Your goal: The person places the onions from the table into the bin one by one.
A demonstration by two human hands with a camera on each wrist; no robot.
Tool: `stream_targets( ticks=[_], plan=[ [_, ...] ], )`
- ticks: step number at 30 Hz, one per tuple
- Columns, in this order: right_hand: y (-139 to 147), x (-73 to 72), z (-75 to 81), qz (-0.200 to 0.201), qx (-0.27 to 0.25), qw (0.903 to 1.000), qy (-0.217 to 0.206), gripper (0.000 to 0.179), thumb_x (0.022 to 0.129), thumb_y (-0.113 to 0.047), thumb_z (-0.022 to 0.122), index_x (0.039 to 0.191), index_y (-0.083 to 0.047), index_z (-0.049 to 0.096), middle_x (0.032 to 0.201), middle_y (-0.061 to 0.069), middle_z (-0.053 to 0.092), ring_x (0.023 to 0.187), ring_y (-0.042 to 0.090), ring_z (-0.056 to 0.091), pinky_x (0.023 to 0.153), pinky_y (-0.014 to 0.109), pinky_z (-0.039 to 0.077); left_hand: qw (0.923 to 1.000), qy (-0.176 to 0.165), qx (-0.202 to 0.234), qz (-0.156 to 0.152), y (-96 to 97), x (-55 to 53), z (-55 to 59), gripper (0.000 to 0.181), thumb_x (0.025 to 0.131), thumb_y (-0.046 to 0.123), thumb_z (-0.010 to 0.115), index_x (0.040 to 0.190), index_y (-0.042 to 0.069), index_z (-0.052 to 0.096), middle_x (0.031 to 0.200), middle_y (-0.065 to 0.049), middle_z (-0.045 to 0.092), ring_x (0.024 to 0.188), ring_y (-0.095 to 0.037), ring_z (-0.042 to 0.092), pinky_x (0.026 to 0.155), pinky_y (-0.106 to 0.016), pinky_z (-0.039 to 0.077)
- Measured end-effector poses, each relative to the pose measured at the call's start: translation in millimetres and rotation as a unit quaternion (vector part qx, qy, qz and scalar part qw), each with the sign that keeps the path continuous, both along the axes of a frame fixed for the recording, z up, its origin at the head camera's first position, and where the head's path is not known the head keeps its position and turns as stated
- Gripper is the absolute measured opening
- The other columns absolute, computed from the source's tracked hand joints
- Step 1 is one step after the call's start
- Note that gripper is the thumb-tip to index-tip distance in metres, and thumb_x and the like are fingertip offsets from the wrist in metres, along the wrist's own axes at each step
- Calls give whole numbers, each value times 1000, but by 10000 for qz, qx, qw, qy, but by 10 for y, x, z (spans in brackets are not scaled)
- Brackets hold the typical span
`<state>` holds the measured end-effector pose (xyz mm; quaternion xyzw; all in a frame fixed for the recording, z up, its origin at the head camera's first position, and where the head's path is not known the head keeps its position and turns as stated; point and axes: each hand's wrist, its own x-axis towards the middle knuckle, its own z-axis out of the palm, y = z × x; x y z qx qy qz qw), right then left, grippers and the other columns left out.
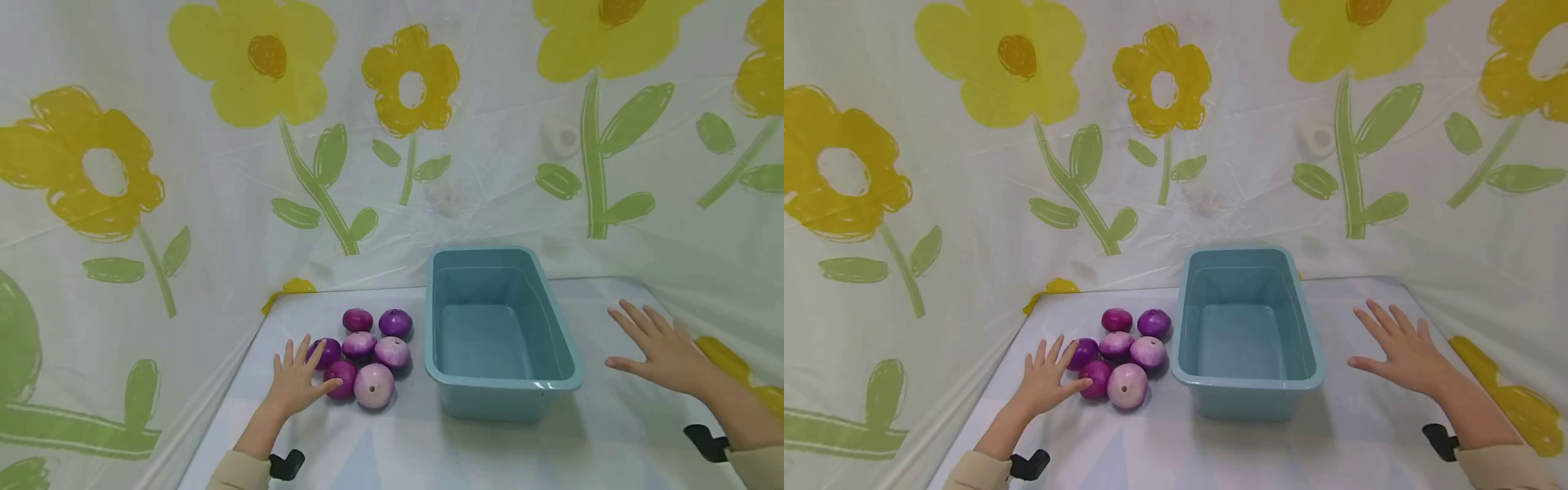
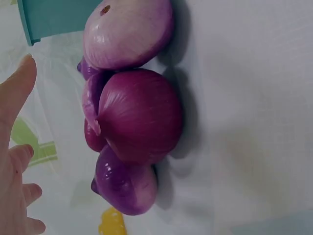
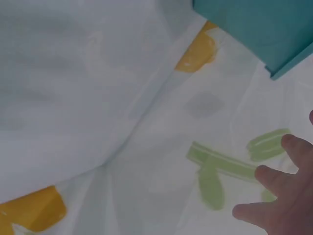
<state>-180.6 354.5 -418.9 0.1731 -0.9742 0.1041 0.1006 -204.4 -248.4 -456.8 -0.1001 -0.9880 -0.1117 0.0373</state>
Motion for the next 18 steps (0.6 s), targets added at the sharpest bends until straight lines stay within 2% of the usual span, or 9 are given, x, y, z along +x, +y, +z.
stream_targets(
  ticks=[4, 9, 13, 18],
  plan=[
    [-79, 15, 99, 293, -165, 9994, 98, 93, 80, -43, 64, 148, -18, 5, 154, 13, 1, 132, 51, 8, 95, 71, -10, 10000, -41, 16, -67, 33, 10, -46, 89, 75, 63, 57, 142, 10, 33, 146, -25, 23, 130, -56, 11, 97, -72, 8],
    [-214, -4, 235, 708, -605, 9956, 134, 92, 78, -36, 69, 148, -16, 12, 146, 22, 20, 125, 48, 22, 98, 71, 5, 9997, -83, 134, -207, 83, 41, -80, 87, 76, 61, 58, 142, 9, 33, 145, -25, 25, 129, -56, 15, 96, -72, 14],
    [-331, -10, 338, 856, -994, 9910, -249, 91, 77, -32, 70, 147, -15, 15, 143, 26, 25, 123, 48, 25, 94, 71, 17, 9988, -60, 301, -378, 140, 69, -88, 86, 76, 59, 60, 142, 9, 33, 145, -24, 26, 130, -54, 16, 96, -71, 16],
    [-469, -15, 399, 1044, -1359, 9819, -800, 90, 78, -29, 69, 148, -17, 14, 144, 27, 22, 124, 52, 23, 91, 75, 16, 9978, 99, 391, -530, 166, 86, -142, 86, 74, 57, 64, 140, 10, 36, 142, -24, 31, 129, -51, 23, 95, -68, 23]
  ],
)
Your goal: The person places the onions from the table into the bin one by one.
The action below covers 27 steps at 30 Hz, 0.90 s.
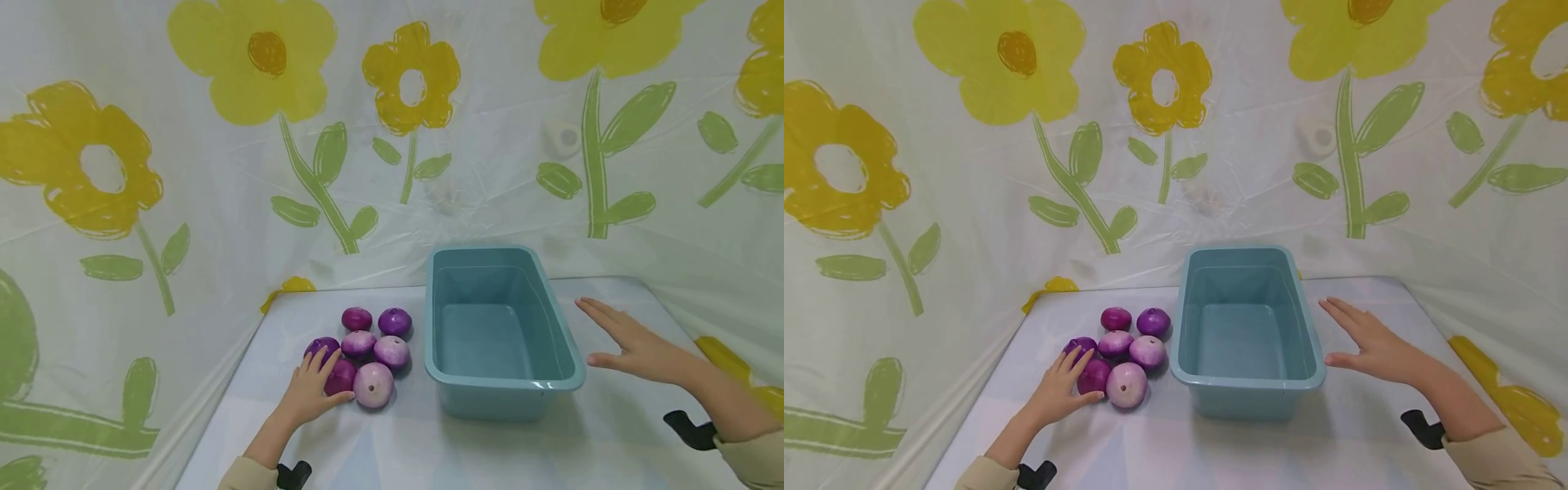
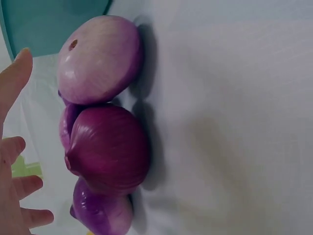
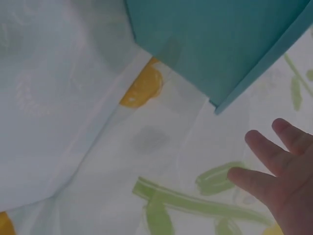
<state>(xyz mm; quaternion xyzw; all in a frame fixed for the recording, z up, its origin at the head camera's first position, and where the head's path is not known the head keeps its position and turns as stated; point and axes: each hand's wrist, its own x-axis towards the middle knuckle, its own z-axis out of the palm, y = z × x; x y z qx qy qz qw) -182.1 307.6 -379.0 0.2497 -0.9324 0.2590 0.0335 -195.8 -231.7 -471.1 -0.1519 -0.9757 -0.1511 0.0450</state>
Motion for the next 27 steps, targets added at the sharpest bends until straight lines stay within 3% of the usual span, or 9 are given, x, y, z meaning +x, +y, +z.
stream_targets(
  ticks=[3, 8, 13, 20, 24, 27],
  plan=[
    [-63, -14, -6, 162, 37, 9999, -8, 89, 78, -29, 70, 147, -20, 15, 144, 25, 23, 123, 52, 26, 85, 75, 24, 10000, 16, 25, -27, 16, 8, -43, 86, 73, 57, 65, 140, 10, 37, 141, -24, 33, 127, -51, 27, 96, -66, 26],
    [-158, -46, -62, 452, 102, 9989, 74, 86, 77, -29, 70, 145, -11, 21, 142, 25, 25, 121, 48, 30, 80, 71, 34, 9998, -153, 155, -46, 74, 18, -108, 85, 74, 56, 65, 140, 12, 35, 142, -23, 31, 128, -50, 25, 97, -65, 25],
    [-249, -53, -118, 606, 92, 9981, 40, 82, 76, -29, 70, 142, -8, 26, 140, 26, 26, 120, 45, 28, 79, 70, 35, 9995, -87, 285, -136, 146, 34, -180, 86, 72, 57, 66, 140, 13, 36, 142, -22, 31, 129, -51, 22, 98, -66, 25],
    [-281, -68, -181, 701, 112, 9975, -6, 81, 77, -32, 69, 143, -10, 27, 140, 27, 24, 120, 46, 26, 78, 69, 36, 9982, 44, 437, -403, 283, 38, -244, 84, 71, 52, 69, 138, 10, 39, 137, -22, 37, 125, -44, 32, 99, -60, 30],
    [-280, -75, -208, 736, 145, 9972, 46, 77, 77, -31, 69, 140, -8, 32, 141, 25, 23, 120, 45, 25, 80, 69, 35, 9987, -10, 397, -321, 327, 27, -270, 82, 71, 50, 70, 136, 9, 41, 134, -23, 39, 122, -43, 34, 96, -60, 32],
    [-278, -76, -225, 743, 176, 9970, 129, 72, 77, -30, 69, 136, -4, 37, 142, 23, 23, 123, 41, 24, 81, 68, 34, 9991, 145, 317, -245, 322, 8, -288, 80, 69, 46, 73, 132, 5, 45, 129, -24, 41, 118, -45, 36, 92, -60, 36]
  ],
)
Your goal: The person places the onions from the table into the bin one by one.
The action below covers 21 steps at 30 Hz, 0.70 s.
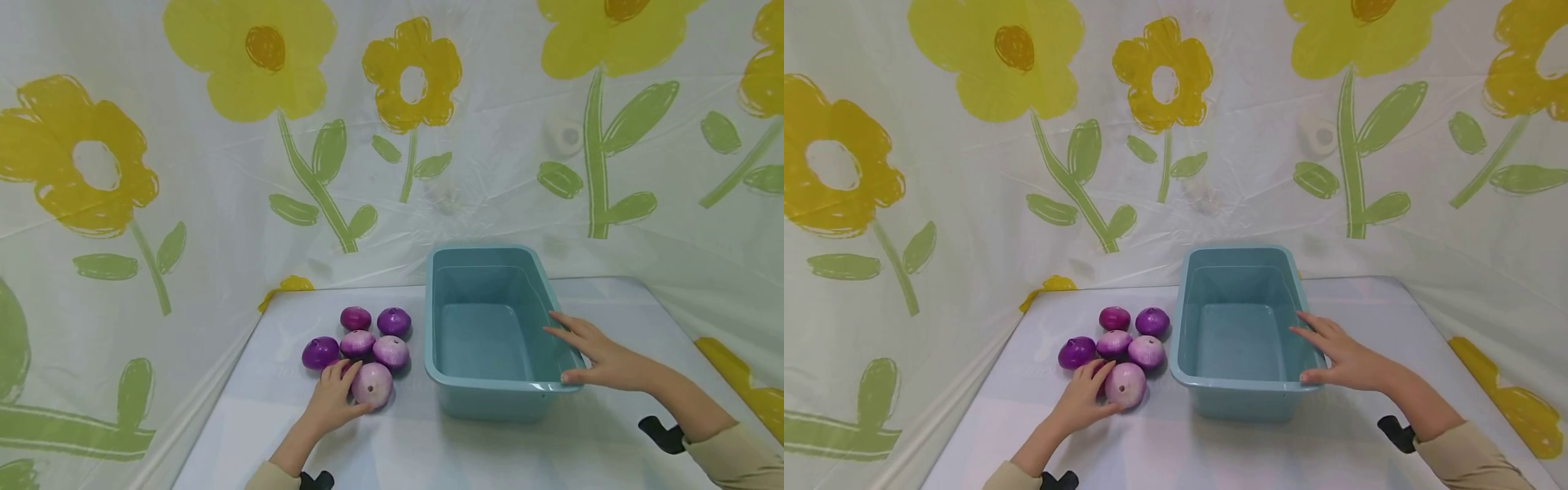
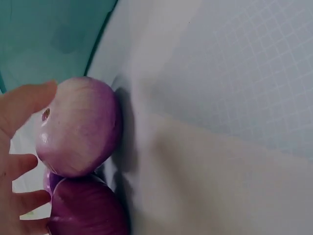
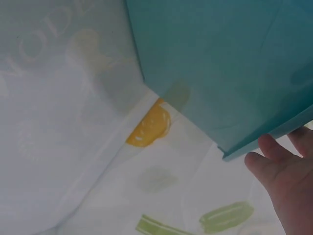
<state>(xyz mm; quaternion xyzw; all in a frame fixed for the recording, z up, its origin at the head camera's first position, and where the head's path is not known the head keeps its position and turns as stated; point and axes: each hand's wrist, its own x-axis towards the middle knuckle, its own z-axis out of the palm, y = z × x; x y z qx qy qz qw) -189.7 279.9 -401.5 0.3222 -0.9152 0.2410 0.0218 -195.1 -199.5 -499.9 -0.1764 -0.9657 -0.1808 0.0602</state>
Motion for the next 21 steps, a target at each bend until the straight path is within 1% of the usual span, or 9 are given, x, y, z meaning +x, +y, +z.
stream_targets(
  ticks=[4, 7, 11, 16, 18, 21],
  plan=[
    [3, 6, -17, -26, 16, 10000, 60, 70, 77, -28, 70, 134, -2, 39, 144, 20, 21, 126, 36, 22, 82, 67, 34, 9999, 129, -32, 79, -26, -16, -14, 77, 67, 42, 76, 127, 3, 48, 126, -25, 43, 115, -45, 37, 87, -59, 41],
    [6, 9, -19, -78, 23, 10000, 3, 72, 77, -29, 70, 135, -2, 38, 147, 18, 17, 128, 37, 21, 82, 68, 34, 9999, 61, 27, 150, -43, -30, -23, 77, 67, 40, 77, 127, 2, 49, 127, -25, 42, 115, -45, 36, 86, -59, 41],
    [20, 9, -9, -95, -10, 9998, -182, 76, 76, -30, 70, 136, -1, 35, 150, 18, 10, 129, 40, 19, 82, 69, 34, 9996, 66, -9, 267, -72, -59, -43, 75, 67, 37, 78, 127, 2, 49, 128, -23, 41, 114, -45, 37, 82, -57, 45],
    [41, 11, 19, 5, -129, 9989, -461, 78, 76, -30, 70, 138, -1, 32, 150, 21, 6, 129, 42, 17, 81, 70, 33, 9989, 159, -122, 419, -123, -83, -48, 68, 66, 27, 80, 123, 4, 51, 125, -22, 42, 108, -45, 41, 73, -55, 48],
    [48, 11, 30, 57, -169, 9985, -527, 78, 76, -31, 70, 137, 0, 32, 151, 20, 4, 128, 43, 17, 81, 70, 33, 9987, 141, -76, 493, -143, -97, -40, 64, 66, 23, 81, 121, 6, 53, 123, -22, 43, 104, -44, 43, 71, -55, 48],
    [55, 9, 41, 65, -206, 9977, -637, 78, 76, -32, 69, 137, 1, 32, 151, 19, 3, 126, 46, 18, 81, 69, 34, 9981, -40, 80, 611, -171, -138, -31, 56, 70, 19, 78, 119, 10, 54, 121, -22, 43, 99, -43, 45, 72, -55, 48]
  ],
)
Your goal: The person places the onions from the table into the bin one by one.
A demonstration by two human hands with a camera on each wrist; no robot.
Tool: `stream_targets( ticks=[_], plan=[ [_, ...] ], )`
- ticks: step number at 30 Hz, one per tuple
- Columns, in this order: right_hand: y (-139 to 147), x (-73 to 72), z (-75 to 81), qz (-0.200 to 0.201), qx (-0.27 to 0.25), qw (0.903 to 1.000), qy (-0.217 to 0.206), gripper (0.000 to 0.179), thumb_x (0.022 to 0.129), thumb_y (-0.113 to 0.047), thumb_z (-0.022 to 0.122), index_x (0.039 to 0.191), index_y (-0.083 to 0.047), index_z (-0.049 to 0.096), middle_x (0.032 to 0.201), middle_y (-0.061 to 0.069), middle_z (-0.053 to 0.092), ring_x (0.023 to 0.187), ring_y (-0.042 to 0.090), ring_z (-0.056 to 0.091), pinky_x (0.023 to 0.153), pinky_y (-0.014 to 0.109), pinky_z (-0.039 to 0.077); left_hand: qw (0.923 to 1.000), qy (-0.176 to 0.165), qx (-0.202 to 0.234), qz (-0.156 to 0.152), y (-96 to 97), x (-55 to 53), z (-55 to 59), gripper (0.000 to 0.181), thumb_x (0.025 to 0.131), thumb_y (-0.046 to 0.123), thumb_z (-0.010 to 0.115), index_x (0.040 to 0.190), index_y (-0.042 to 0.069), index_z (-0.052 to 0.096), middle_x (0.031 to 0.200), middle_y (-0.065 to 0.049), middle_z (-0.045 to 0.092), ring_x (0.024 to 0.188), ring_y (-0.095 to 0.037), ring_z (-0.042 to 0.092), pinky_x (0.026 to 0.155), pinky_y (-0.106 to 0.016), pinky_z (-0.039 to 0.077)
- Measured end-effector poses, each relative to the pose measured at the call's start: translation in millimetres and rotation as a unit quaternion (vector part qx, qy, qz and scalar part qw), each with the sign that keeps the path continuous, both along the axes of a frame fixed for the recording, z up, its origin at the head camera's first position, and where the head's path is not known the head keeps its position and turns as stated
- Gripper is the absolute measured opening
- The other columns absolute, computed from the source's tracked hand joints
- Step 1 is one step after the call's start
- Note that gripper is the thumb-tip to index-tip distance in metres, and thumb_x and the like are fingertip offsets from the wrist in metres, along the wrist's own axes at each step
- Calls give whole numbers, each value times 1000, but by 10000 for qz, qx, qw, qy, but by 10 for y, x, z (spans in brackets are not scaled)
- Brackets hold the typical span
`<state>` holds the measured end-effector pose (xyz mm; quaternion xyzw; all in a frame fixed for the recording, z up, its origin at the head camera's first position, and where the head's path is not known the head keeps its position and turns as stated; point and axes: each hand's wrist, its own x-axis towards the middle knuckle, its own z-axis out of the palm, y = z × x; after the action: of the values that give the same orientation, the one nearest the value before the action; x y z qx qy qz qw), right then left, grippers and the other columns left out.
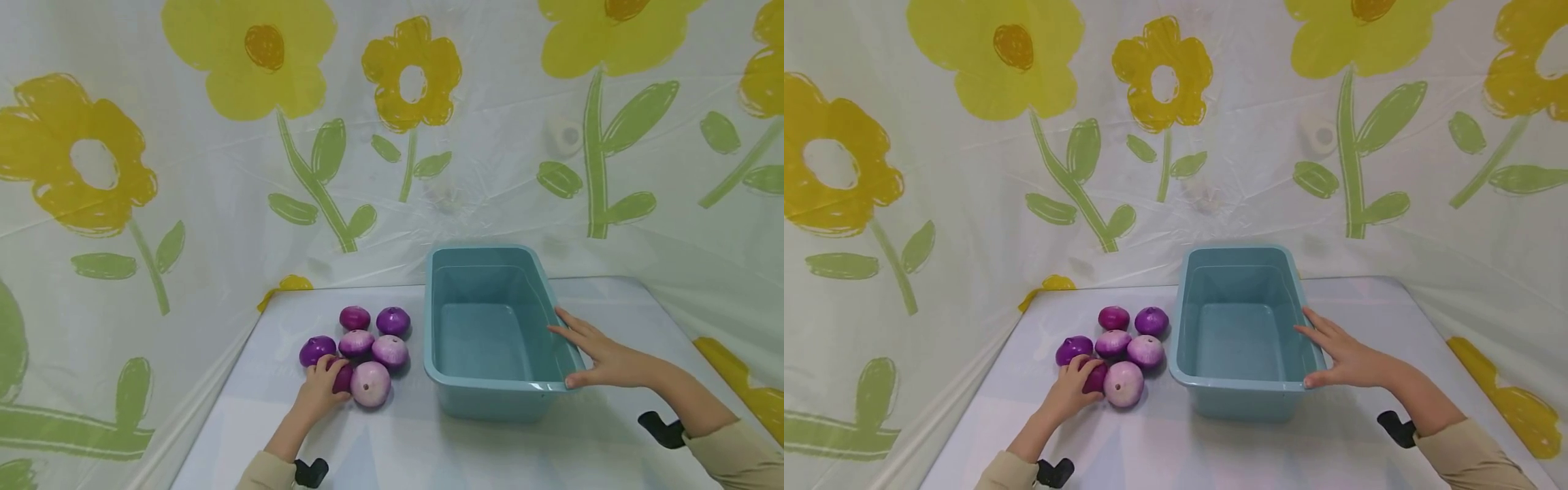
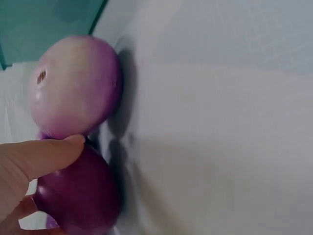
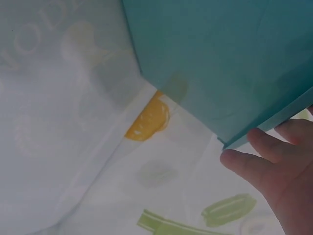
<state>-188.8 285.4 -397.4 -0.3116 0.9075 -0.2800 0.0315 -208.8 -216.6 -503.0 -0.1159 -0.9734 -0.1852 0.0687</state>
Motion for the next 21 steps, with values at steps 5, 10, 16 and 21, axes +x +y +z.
stream_targets(
  ticks=[5, 10, 16, 21],
  plan=[
    [3, -9, -8, 0, -68, 9999, -152, 79, 76, -30, 70, 137, 2, 31, 151, 21, 0, 123, 53, 18, 81, 71, 32, 9971, -581, 479, 106, -66, -102, -17, 55, 74, 24, 75, 122, 13, 52, 122, -28, 41, 98, -44, 51, 80, -57, 46],
    [11, -8, -19, 6, -134, 9996, -230, 78, 76, -28, 70, 137, 3, 30, 150, 22, -1, 123, 54, 17, 81, 71, 31, 9887, -1177, 917, 117, -86, -195, -91, 69, 67, 33, 80, 125, 14, 49, 112, -24, 48, 96, -35, 55, 82, -54, 46],
    [-14, 3, -17, -86, -99, 9996, -248, 75, 76, -28, 70, 134, 2, 34, 149, 25, 1, 122, 55, 18, 81, 72, 30, 9879, -1247, 907, 149, -84, -224, -99, 70, 65, 30, 82, 124, 11, 50, 105, -20, 51, 93, -31, 55, 81, -52, 47],
    [-17, 11, -5, -67, -165, 9994, -313, 73, 77, -27, 69, 133, 4, 34, 148, 27, 0, 123, 57, 16, 82, 73, 28, 9884, -1217, 826, 367, -63, -195, 3, 70, 66, 31, 80, 125, 11, 50, 107, -23, 51, 92, -31, 55, 80, -52, 48]
  ],
)
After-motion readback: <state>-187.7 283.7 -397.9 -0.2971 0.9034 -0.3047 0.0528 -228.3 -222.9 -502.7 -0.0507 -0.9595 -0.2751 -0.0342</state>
